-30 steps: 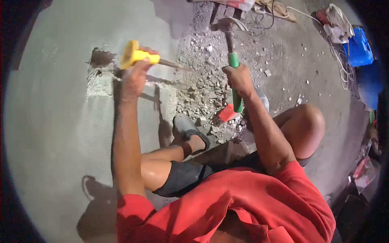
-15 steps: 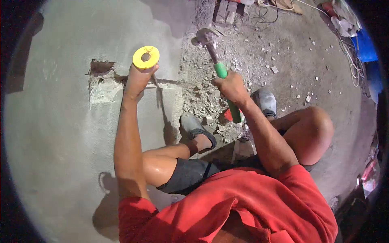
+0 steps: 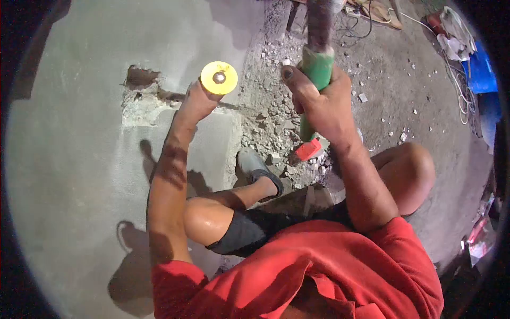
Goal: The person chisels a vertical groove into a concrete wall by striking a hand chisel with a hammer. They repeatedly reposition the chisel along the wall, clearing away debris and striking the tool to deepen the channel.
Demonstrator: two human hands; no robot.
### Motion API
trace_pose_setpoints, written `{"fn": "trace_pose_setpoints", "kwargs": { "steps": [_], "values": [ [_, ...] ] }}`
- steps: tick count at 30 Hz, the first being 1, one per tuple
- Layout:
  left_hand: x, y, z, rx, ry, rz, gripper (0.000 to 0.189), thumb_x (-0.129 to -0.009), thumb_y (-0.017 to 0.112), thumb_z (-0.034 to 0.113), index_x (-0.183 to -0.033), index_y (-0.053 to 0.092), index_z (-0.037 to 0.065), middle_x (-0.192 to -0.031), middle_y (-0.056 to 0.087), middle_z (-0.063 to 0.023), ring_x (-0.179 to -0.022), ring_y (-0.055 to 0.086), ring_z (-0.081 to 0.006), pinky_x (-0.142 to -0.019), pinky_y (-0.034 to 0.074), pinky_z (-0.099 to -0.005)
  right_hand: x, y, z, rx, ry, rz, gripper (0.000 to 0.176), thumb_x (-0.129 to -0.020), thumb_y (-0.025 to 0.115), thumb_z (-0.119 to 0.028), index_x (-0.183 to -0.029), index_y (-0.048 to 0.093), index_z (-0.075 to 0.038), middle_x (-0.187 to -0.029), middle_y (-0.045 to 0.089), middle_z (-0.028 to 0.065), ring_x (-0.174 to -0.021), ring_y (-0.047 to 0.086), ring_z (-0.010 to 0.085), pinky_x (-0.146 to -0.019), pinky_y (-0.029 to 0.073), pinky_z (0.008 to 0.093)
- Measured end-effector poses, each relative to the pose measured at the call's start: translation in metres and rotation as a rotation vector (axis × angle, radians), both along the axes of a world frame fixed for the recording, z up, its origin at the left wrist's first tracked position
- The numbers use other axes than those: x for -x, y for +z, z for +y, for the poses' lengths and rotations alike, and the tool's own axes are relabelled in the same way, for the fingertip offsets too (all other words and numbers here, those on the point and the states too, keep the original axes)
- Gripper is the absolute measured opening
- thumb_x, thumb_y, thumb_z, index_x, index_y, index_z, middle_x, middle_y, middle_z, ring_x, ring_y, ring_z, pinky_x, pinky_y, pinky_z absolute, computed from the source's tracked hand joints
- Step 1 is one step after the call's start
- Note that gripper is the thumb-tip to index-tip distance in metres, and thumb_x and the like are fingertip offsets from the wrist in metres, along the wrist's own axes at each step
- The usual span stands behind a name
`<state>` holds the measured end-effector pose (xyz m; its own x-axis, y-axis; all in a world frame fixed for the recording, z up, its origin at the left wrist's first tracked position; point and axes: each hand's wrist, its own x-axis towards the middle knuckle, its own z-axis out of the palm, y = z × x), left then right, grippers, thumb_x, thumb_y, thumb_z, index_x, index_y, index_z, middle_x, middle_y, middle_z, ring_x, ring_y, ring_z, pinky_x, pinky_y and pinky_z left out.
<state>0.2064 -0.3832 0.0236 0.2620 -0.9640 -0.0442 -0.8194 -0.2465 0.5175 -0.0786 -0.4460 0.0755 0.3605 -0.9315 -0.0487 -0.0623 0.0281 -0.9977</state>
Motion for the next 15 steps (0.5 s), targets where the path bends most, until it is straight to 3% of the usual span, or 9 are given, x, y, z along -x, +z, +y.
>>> {"fn": "trace_pose_setpoints", "kwargs": {
  "steps": [3,5,7,8,9,10,11,13,15],
  "values": [
    [-0.006,0.004,-0.003,-0.005,-0.084,-0.094,0.039,-0.083,0.072,0.023,-0.113,0.062,0.001,-0.112,0.065,-0.0212,-0.105,0.063,-0.0357,-0.086,0.051,-0.0407,-0.016,-0.029,0.024,0.022,0.051,0.031,0.022,-0.085,0.07,-0.023,-0.082,0.06,-0.004,-0.063,0.058,0.001,-0.056,0.055,0.0093,-0.052,0.045,0.0281],
    [-0.009,0.003,-0.008,0.082,-0.178,0.139,0.039,-0.084,0.07,0.026,-0.114,0.061,0.002,-0.11,0.065,-0.0209,-0.105,0.062,-0.0366,-0.085,0.051,-0.0417,-0.024,-0.069,0.026,0.043,0.099,0.047,0.025,-0.083,0.07,-0.025,-0.089,0.062,-0.002,-0.069,0.062,0.0042,-0.063,0.058,0.0121,-0.059,0.048,0.0305],
    [-0.015,-0.009,-0.011,-0.02,-0.359,-0.367,0.038,-0.085,0.069,0.027,-0.114,0.061,0.004,-0.107,0.066,-0.0199,-0.105,0.062,-0.0366,-0.085,0.051,-0.0418,-0.021,-0.088,0.019,-0.034,0.312,0.456,0.032,-0.081,0.069,-0.027,-0.096,0.062,0.0,-0.074,0.064,0.0079,-0.069,0.06,0.0146,-0.066,0.05,0.0318],
    [-0.012,-0.013,-0.011,0.0,-0.222,-0.243,0.04,-0.085,0.07,0.026,-0.118,0.06,0.005,-0.109,0.067,-0.0168,-0.104,0.063,-0.032,-0.086,0.051,-0.0394,-0.013,-0.088,0.013,-0.039,0.292,0.354,0.034,-0.08,0.068,-0.028,-0.097,0.063,0.001,-0.072,0.064,0.0089,-0.064,0.06,0.0155,-0.062,0.049,0.0324],
    [-0.006,-0.014,-0.006,-0.002,-0.078,-0.108,0.042,-0.085,0.071,0.025,-0.121,0.059,0.006,-0.111,0.067,-0.0137,-0.103,0.064,-0.0273,-0.086,0.05,-0.037,-0.006,-0.073,0.007,-0.043,0.291,0.353,0.034,-0.08,0.068,-0.028,-0.097,0.063,0.001,-0.072,0.064,0.0089,-0.064,0.06,0.0155,-0.062,0.049,0.0324],
    [-0.02,-0.027,-0.021,-0.212,-0.262,-0.362,0.045,-0.084,0.073,0.024,-0.121,0.057,0.005,-0.113,0.066,-0.0142,-0.105,0.064,-0.0262,-0.088,0.05,-0.0366,0.002,-0.048,-0.001,-0.044,0.249,0.333,0.032,-0.079,0.067,-0.027,-0.092,0.062,0.002,-0.071,0.064,0.0142,-0.065,0.062,0.0231,-0.066,0.05,0.0377],
    [-0.019,-0.027,-0.02,-0.209,-0.256,-0.359,0.045,-0.084,0.073,0.024,-0.121,0.057,0.005,-0.113,0.066,-0.0142,-0.105,0.064,-0.0262,-0.088,0.05,-0.0366,0.008,-0.024,-0.012,-0.029,0.208,0.315,0.031,-0.078,0.066,-0.026,-0.088,0.062,0.003,-0.07,0.064,0.0195,-0.066,0.065,0.0308,-0.069,0.051,0.0429],
    [-0.014,-0.025,-0.008,-0.092,-0.088,-0.166,0.042,-0.084,0.071,0.027,-0.118,0.06,0.004,-0.112,0.066,-0.0175,-0.105,0.063,-0.033,-0.087,0.051,-0.0402,0.02,0.022,-0.026,-0.038,0.141,0.178,0.03,-0.077,0.066,-0.025,-0.088,0.062,0.003,-0.07,0.064,0.0196,-0.065,0.064,0.0307,-0.069,0.051,0.043],
    [-0.01,-0.017,-0.007,-0.034,-0.02,-0.08,0.041,-0.084,0.07,0.029,-0.116,0.062,0.004,-0.112,0.066,-0.0191,-0.105,0.063,-0.0365,-0.087,0.051,-0.0419,0.019,0.027,-0.025,-0.052,0.05,0.027,0.03,-0.077,0.067,-0.025,-0.088,0.062,0.003,-0.069,0.063,0.0197,-0.065,0.064,0.0307,-0.07,0.051,0.0432]
  ]
}}
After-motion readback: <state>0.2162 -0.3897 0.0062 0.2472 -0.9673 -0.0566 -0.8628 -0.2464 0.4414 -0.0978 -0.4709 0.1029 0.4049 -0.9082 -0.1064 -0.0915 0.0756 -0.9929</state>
